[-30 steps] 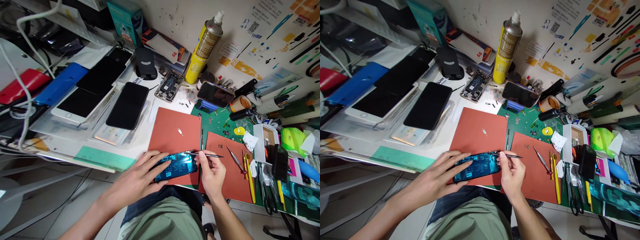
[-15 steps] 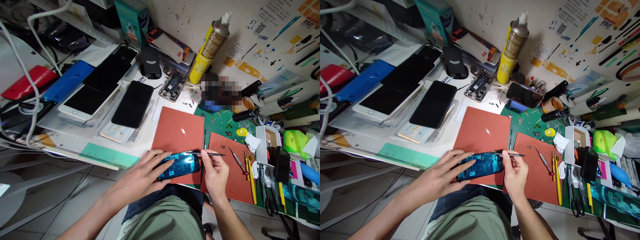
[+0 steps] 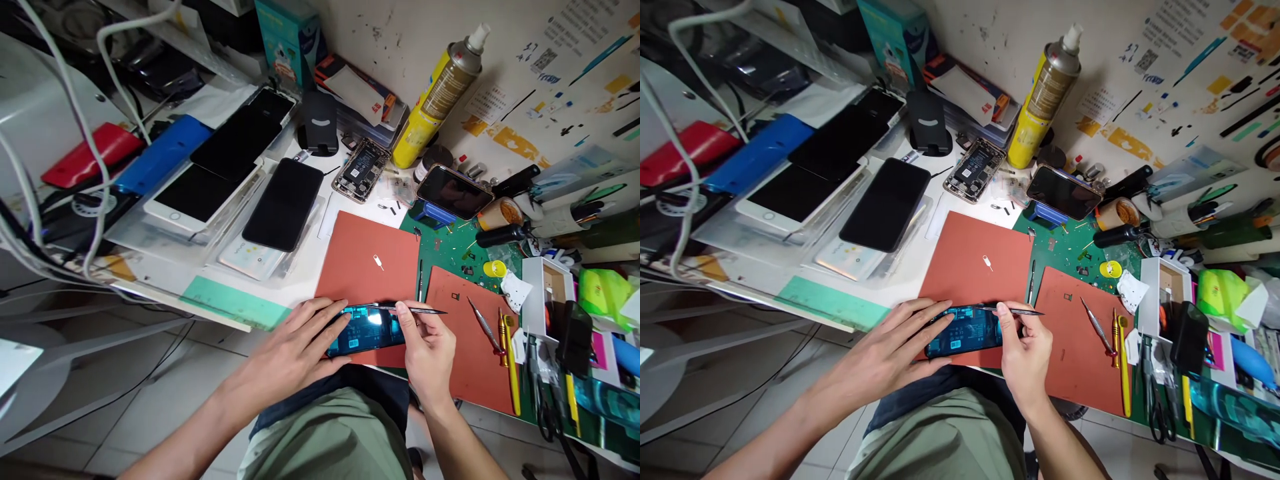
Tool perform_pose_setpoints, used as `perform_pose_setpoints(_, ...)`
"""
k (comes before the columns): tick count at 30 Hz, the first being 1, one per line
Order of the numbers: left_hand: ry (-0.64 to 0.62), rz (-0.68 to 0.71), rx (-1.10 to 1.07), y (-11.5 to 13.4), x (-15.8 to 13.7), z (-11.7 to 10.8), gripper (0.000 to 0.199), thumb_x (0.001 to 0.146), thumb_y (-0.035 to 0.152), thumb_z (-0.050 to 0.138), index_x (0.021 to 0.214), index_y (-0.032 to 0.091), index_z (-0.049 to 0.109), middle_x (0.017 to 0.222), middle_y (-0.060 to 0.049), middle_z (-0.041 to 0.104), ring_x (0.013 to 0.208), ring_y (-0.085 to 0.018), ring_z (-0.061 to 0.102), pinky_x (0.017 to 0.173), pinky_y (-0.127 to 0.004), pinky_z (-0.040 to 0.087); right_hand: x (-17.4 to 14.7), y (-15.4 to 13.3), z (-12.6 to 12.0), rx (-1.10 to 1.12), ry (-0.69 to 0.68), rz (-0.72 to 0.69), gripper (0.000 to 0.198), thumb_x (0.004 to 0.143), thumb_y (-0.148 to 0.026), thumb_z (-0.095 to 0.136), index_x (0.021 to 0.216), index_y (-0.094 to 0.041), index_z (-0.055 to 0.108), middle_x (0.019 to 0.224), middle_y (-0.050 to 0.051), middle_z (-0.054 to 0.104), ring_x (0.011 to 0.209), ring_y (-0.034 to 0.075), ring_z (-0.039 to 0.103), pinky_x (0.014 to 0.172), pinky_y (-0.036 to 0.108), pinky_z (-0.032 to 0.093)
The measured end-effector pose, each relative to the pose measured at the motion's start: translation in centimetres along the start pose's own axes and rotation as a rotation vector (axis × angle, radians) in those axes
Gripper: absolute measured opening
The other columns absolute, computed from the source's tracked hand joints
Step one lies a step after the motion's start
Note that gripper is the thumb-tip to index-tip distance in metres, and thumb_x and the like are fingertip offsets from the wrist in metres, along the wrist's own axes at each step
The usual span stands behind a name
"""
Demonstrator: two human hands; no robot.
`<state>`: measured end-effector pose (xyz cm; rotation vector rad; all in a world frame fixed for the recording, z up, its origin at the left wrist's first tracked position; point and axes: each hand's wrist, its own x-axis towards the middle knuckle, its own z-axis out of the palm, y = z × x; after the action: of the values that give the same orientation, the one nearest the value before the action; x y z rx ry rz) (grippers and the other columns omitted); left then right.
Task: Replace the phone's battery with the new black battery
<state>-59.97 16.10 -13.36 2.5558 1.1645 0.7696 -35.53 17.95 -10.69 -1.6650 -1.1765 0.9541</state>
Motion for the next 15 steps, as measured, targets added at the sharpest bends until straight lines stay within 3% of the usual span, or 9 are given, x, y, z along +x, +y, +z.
perform_pose_setpoints(15,0.033,-0.039,-0.005,0.2,0.1,0.0,0.052,0.101,0.038,0.075,0.141,0.008,0.062,0.141,-0.022,0.067,0.121,-0.039,0.059,0.098,-0.058,0.056,-0.7,-1.8,1.7,0.017,0.0,0.004,0.028,0.092,-0.047,0.082,0.092,-0.019,0.084,0.087,0.007,0.084,0.075,0.021,0.078,0.07,0.03,0.064)
